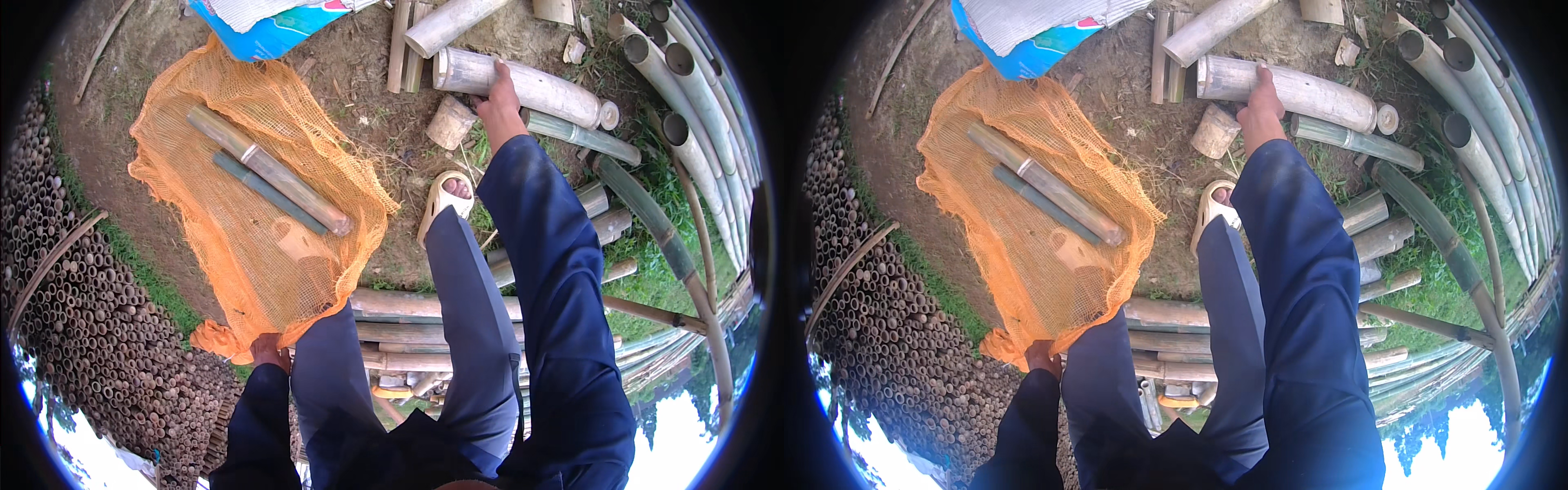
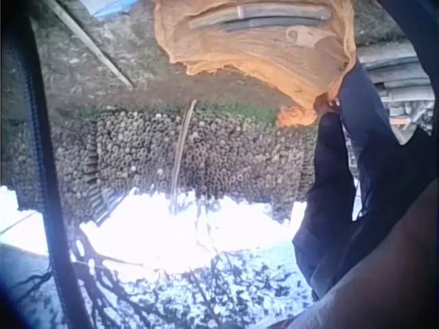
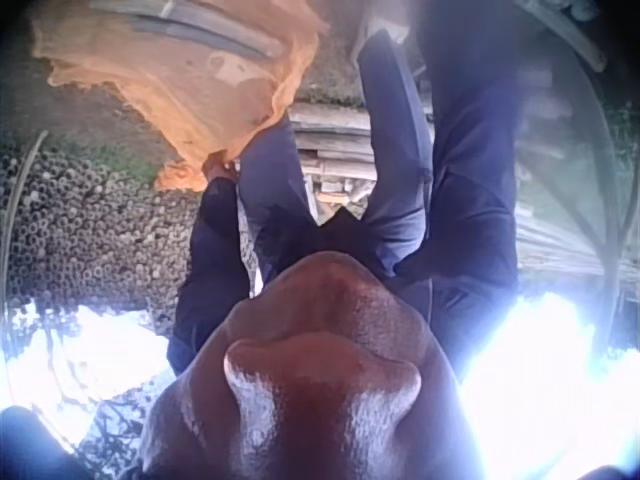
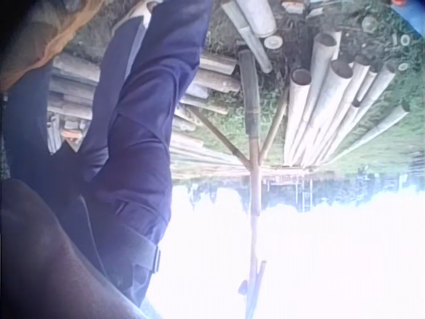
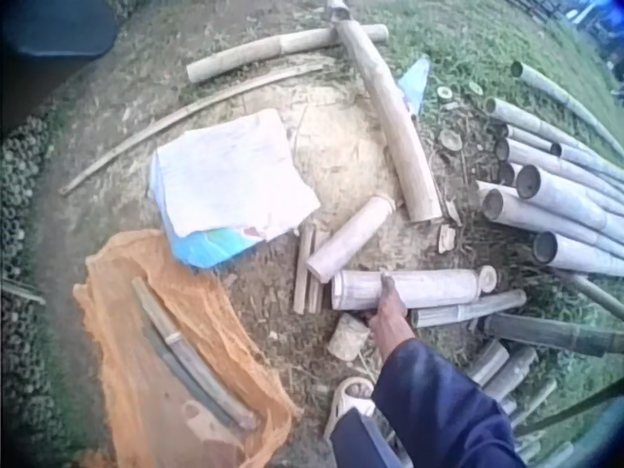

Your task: The person walks through an outdoor bamboo yard, picks up bamboo poles from a pile, and places them into an orange mesh bag. The person then carries the bag and dumps the bamboo onto a larger pile before returning to collect more.

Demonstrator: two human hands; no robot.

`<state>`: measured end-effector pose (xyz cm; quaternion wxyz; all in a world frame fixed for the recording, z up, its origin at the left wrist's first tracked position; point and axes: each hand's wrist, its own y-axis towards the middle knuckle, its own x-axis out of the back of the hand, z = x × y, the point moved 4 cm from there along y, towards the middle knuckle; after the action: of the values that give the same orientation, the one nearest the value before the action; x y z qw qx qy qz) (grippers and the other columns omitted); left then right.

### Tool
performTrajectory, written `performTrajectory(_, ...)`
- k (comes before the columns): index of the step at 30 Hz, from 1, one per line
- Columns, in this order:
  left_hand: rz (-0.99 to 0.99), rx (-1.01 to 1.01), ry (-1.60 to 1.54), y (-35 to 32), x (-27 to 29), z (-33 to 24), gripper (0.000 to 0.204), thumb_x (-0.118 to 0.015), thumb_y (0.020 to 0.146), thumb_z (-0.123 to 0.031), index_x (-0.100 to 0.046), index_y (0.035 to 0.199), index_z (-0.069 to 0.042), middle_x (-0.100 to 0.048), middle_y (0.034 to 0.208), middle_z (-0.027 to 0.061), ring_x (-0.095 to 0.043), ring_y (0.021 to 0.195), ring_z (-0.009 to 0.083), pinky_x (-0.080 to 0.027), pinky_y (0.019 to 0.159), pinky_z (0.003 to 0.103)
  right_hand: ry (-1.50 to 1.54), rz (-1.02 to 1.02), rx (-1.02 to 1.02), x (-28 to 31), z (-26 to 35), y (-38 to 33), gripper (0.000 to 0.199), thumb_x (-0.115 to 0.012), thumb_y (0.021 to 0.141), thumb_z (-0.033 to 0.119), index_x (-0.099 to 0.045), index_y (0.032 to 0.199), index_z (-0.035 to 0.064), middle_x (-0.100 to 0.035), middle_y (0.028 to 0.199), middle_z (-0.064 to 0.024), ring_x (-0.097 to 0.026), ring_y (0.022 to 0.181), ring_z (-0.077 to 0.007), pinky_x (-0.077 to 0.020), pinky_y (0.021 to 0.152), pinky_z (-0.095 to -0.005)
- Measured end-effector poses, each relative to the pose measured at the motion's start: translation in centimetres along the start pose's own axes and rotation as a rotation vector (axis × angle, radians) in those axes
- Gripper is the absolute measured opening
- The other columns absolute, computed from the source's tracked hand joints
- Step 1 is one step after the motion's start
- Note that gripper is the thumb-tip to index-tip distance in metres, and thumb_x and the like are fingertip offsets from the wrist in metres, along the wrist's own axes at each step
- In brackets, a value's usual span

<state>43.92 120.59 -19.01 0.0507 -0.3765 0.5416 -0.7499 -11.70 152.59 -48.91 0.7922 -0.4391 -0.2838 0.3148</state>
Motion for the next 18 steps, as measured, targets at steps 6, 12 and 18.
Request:
performTrajectory(6,0.013,-0.051,-0.059,0.4,0.5,0.7,0.049,-0.070,0.073,-0.008,-0.059,0.120,-0.008,-0.060,0.108,0.0150,-0.055,0.107,0.0354,-0.037,0.101,0.047,0.085,0.315,0.115,5.2,0.7,-2.3,0.064,-0.070,0.085,0.041,-0.044,0.136,0.0120,-0.050,0.132,-0.0114,-0.053,0.117,-0.0297,-0.0414,0.104,-0.0548)
performTrajectory(12,-0.035,-0.154,-0.121,0.6,-0.6,1.9,0.043,-0.068,0.073,-0.011,-0.061,0.116,-0.008,-0.060,0.101,0.0130,-0.055,0.105,0.0337,-0.037,0.098,0.045,-0.030,0.501,0.097,13.5,-1.8,-12.0,0.063,-0.070,0.089,0.031,-0.043,0.137,-0.0007,-0.053,0.131,-0.0126,-0.054,0.121,-0.0255,-0.0444,0.105,-0.0413)
performTrajectory(18,-0.005,-0.160,-0.160,0.2,-1.7,4.6,0.043,-0.066,0.073,-0.010,-0.063,0.117,-0.010,-0.059,0.109,0.0096,-0.051,0.115,0.0285,-0.028,0.108,0.046,-0.528,0.561,0.334,15.3,-9.8,-25.4,0.072,-0.078,0.074,0.011,-0.041,0.134,-0.0018,-0.052,0.127,-0.0173,-0.053,0.116,-0.0256,-0.0422,0.102,-0.0378)
